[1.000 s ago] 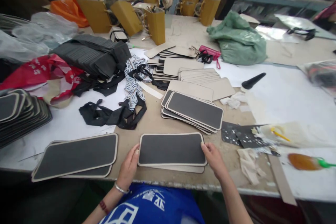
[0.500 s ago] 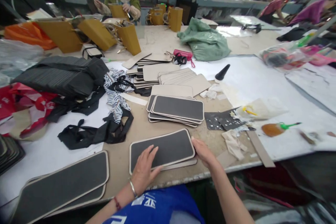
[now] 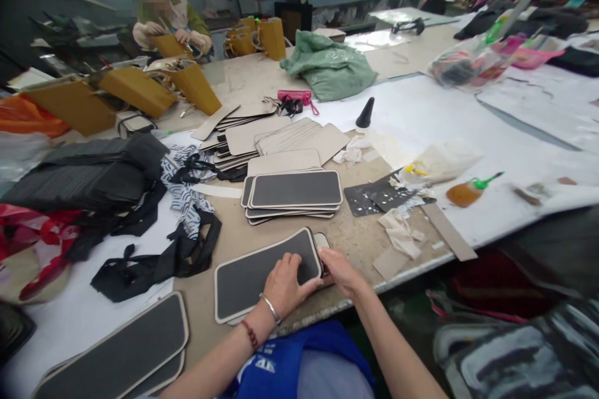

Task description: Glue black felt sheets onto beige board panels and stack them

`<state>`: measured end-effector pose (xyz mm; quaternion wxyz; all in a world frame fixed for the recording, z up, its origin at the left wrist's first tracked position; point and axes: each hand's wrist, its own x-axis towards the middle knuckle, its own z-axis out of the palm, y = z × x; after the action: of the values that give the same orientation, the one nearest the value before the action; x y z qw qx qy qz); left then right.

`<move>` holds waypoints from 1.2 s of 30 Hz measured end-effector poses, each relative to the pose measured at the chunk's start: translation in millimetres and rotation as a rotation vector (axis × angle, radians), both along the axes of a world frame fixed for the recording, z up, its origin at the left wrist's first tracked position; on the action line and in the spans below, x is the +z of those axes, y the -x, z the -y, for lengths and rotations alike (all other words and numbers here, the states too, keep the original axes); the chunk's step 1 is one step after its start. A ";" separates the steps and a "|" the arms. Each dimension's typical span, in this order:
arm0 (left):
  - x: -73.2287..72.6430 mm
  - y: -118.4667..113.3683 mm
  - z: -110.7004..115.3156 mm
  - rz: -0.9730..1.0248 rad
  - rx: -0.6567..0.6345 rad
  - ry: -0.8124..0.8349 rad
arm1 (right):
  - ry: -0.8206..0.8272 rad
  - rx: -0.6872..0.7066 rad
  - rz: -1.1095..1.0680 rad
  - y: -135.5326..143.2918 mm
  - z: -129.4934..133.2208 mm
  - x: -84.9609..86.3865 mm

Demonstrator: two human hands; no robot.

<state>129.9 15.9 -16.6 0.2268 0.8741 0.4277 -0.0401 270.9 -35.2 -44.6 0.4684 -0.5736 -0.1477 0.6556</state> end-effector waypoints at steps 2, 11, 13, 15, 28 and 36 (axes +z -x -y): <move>2.7 0.8 2.0 0.017 -0.010 0.005 | -0.013 0.003 0.066 2.5 -1.0 -1.7; -19.2 11.8 15.3 0.192 -0.008 -0.100 | -0.181 0.103 0.494 -0.7 -12.8 -19.3; -30.1 13.0 16.3 0.206 -0.001 -0.149 | -0.190 0.105 0.511 -2.4 -14.1 -21.5; -38.5 13.0 16.9 0.228 0.020 -0.171 | -0.194 0.107 0.524 -3.3 -14.3 -22.3; 23.8 47.3 -12.5 0.225 0.390 -0.433 | 0.069 0.332 0.759 -8.5 -13.0 -50.0; 63.8 95.5 -26.4 0.238 0.393 -0.691 | -0.056 0.177 1.101 -6.9 -13.2 -7.2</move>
<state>34.4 42.4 47.2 -0.0288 0.7990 0.5457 0.2511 277.8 -22.0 -51.8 0.2800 -0.8042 -0.4356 0.2918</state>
